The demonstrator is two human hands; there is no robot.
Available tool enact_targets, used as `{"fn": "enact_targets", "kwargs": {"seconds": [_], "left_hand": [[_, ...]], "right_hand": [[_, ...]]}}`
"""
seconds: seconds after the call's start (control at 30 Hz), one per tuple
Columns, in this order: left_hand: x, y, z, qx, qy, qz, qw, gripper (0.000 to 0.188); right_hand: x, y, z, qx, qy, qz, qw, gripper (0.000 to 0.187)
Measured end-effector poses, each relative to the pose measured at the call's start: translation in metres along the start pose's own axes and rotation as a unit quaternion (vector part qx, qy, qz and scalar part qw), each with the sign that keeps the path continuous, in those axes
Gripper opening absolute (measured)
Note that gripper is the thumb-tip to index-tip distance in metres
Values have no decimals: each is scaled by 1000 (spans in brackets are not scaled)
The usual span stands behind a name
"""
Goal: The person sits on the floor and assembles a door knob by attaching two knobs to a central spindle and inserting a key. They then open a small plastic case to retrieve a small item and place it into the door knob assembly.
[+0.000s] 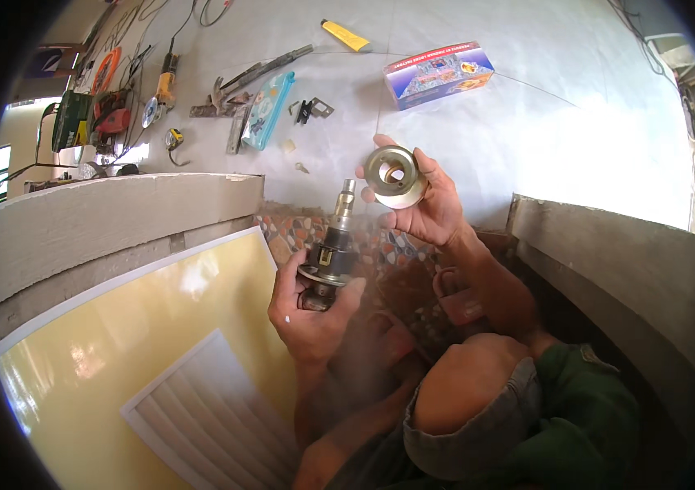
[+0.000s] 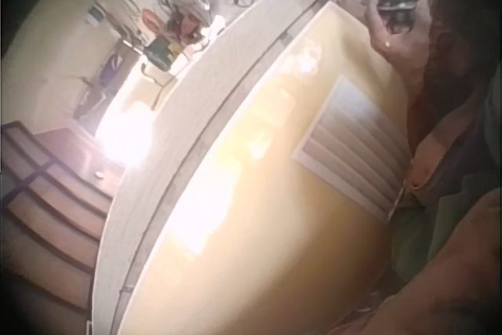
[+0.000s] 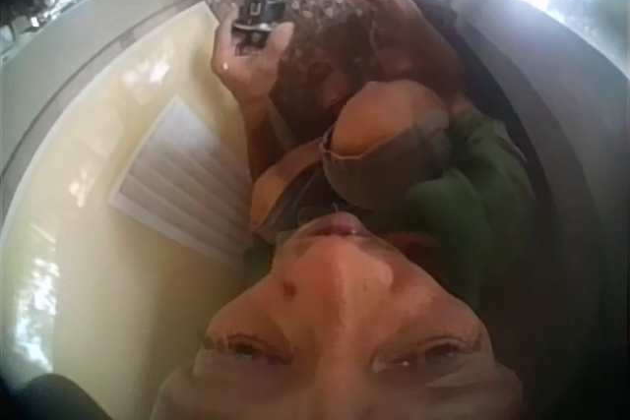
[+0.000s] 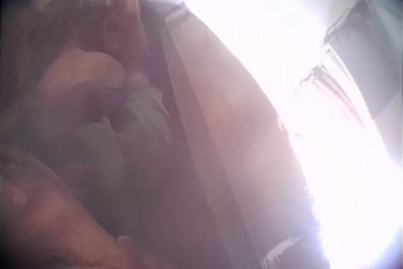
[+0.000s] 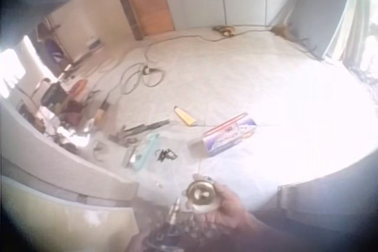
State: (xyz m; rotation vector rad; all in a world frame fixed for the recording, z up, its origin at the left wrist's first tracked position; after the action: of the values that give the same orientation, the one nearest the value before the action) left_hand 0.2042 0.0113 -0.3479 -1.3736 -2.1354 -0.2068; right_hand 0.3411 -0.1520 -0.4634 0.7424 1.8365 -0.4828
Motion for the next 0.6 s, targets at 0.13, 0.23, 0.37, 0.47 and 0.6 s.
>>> {"fn": "enact_targets", "kwargs": {"seconds": [0.13,0.23,0.37,0.47,0.6], "left_hand": [[3,-1,-3,13,2,6,1000,67],[3,-2,-7,15,-11,10,1000,68],[2,-1,-4,-4,-14,4,1000,67],[4,-4,-4,-9,-1,-3,1000,67],[8,-4,0,-33,23,-11,999,67]], "right_hand": [[-5,-2,-4,6,-22,-23,999,52],[4,-3,0,7,-16,-8,1000,50],[9,-6,3,3,-19,-12,1000,47],[14,-7,-2,2,-23,-66,998,44],[11,-6,-16,-30,-31,-69,997,42]]}}
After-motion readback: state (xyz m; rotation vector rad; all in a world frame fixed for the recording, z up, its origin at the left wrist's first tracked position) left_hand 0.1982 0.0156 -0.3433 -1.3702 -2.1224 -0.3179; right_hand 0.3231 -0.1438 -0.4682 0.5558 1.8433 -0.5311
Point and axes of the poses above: each hand's wrist, its own y-axis towards the middle knuckle, its own x-axis out of the back of the hand, z = x × y, the point moved 1 cm from there along y, towards the middle knuckle, and after that the axes turned 15 degrees about y, right-handed, at the moved point
